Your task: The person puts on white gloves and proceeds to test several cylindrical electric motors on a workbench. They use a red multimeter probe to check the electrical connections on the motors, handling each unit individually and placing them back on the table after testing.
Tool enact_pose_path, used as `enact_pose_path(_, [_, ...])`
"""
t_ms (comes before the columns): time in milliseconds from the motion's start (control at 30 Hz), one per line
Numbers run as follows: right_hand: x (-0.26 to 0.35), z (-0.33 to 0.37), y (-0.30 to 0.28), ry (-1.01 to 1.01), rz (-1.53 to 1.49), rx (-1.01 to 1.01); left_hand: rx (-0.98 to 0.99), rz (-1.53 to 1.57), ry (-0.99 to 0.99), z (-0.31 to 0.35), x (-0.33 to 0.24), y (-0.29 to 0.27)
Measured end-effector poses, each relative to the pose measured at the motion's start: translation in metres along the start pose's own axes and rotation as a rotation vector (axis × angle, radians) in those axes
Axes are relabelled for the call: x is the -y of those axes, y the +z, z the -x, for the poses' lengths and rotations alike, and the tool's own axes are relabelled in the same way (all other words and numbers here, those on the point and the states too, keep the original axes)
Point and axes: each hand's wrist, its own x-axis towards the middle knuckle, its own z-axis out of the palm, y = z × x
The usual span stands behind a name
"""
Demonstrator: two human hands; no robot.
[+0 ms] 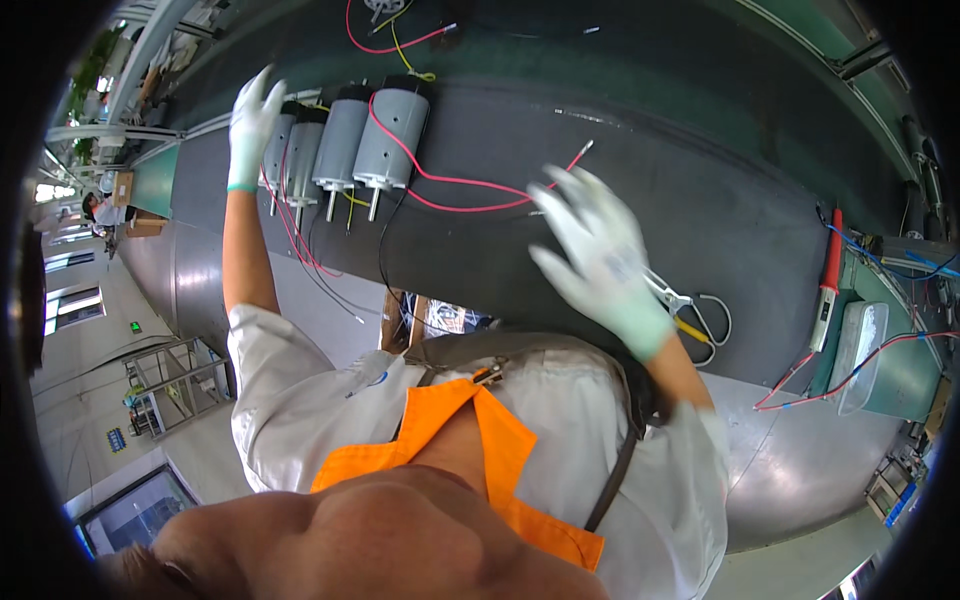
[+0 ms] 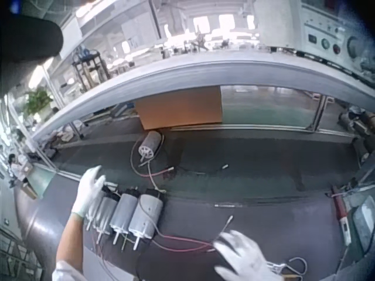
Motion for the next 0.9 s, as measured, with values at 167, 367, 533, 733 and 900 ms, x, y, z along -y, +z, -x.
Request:
enact_pose_path(167, [-0.042,0.124,-0.032,0.354,0.255,0.152,0.148,-0.122,0.060,-0.132,-0.025,0.111])
enact_pose_path(367, [-0.091,0.160,-0.029,0.784,0.621,-0.217,0.302,0.300,-0.053,-0.246,-0.022,0.245])
enact_pose_path(533, [-0.147,0.173,-0.048,0.964,0.869,-0.479,0.364,0.470,-0.353,-0.258,-0.013,0.257])
enact_pose_path(733, [-0.143,0.169,-0.045,0.842,0.890,-0.430,0.644,0.735,-0.194,-0.141,-0.219,0.154])
enact_pose_path(900, [-0.128,0.124,-0.041,0.566,0.431,-0.672,0.819,0.726,0.235,-0.036,-0.349,0.126])
